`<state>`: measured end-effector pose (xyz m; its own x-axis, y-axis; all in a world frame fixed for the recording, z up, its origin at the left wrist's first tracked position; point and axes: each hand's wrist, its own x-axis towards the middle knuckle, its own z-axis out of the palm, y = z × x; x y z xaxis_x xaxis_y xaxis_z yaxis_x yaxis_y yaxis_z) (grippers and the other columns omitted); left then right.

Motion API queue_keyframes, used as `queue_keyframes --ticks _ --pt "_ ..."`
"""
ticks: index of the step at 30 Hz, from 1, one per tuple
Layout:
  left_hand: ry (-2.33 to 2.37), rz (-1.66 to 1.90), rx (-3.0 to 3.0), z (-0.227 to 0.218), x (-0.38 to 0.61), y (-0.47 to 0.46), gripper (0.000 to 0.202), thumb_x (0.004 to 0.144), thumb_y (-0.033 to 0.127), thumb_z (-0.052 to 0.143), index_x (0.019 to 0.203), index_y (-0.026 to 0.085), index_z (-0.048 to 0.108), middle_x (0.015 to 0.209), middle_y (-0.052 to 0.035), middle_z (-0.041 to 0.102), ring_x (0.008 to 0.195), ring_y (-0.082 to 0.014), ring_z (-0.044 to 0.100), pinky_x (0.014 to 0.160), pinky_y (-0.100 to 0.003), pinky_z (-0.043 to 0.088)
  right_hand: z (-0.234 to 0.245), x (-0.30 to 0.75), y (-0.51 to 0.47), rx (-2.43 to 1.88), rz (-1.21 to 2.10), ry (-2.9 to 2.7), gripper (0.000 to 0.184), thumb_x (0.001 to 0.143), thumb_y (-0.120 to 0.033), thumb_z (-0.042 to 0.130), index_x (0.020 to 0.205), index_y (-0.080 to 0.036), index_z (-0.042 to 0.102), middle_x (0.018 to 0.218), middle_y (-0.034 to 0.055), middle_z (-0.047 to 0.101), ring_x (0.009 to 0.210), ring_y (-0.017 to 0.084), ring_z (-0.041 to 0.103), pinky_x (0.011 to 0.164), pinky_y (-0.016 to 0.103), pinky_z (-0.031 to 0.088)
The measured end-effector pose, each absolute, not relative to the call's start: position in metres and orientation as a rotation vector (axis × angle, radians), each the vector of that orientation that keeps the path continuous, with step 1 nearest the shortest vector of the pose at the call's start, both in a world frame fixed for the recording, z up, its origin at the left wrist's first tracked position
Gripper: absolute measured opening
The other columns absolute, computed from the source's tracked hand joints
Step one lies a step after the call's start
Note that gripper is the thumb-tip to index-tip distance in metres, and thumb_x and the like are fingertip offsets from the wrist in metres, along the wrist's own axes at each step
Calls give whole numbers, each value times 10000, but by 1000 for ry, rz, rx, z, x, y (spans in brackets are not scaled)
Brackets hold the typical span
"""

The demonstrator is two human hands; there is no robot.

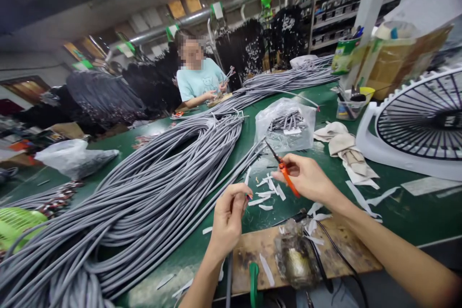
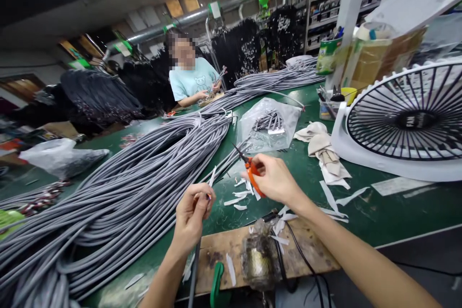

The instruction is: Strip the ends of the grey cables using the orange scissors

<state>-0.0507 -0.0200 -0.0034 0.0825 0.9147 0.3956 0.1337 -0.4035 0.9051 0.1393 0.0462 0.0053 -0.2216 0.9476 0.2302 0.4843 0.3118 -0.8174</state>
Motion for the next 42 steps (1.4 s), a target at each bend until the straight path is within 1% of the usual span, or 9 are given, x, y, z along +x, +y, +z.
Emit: queue_keyframes --ticks 3,6,10,19,29,34,37,39,42 --pt "1081 1322 1817 -6 -48 -23 188 898 219 377 801 178 532 672 10 466 502 -72 338 471 -198 281 9 123 38 -826 1345 -1523 285 668 -381 648 776 -173 486 832 45 639 694 138 594 639 253 470" --pt "1072 1232 2017 -7 -41 -23 215 884 164 355 760 172 529 637 0 470 539 -99 397 521 -225 314 10 115 30 -703 1470 -1416 318 612 -341 712 740 -170 477 733 10 620 650 118 576 625 242 464" --pt "1000 1302 2199 -9 -35 -23 216 824 65 379 782 190 551 640 -7 495 582 -121 454 540 -237 325 8 120 21 -839 1290 -1420 306 591 -254 733 704 -174 460 591 -51 531 527 80 488 518 197 399" --pt "1008 1898 1984 -14 -45 -26 238 794 36 381 640 196 466 584 7 376 570 -126 414 525 -248 326 6 127 18 -903 976 -1851 222 707 -297 617 695 -187 425 641 -47 432 576 94 395 544 216 334" --pt "1019 1733 2268 -12 -43 -26 235 728 34 409 607 196 529 543 3 359 499 -112 347 466 -250 230 4 117 14 -859 760 -2149 263 647 -275 654 606 -177 414 608 -49 403 564 90 350 528 213 278" --pt "947 1698 2238 -14 -42 -27 228 772 54 400 680 204 544 556 -2 405 530 -125 389 495 -257 287 -5 120 16 -862 728 -2072 366 668 -331 651 497 -169 372 511 -60 323 489 69 282 462 210 230" --pt "999 1682 1959 -13 -39 -29 153 844 152 406 870 218 541 572 9 409 507 -116 387 476 -242 304 -6 123 20 -953 799 -1823 419 698 -368 636 467 -172 345 474 -63 287 455 61 264 416 203 216" --pt "1010 1615 1649 -12 -35 -31 145 882 223 396 1011 241 461 553 49 330 445 -85 308 418 -198 250 -2 123 21 -960 876 -1675 346 689 -373 654 528 -169 426 502 -54 374 467 68 341 425 190 291" --pt "939 1438 1366 -11 -29 -32 185 905 288 385 1086 267 357 545 84 225 411 -57 182 384 -158 165 7 120 20 -799 955 -1665 254 642 -348 706 698 -173 531 692 -1 568 601 111 506 583 220 441"
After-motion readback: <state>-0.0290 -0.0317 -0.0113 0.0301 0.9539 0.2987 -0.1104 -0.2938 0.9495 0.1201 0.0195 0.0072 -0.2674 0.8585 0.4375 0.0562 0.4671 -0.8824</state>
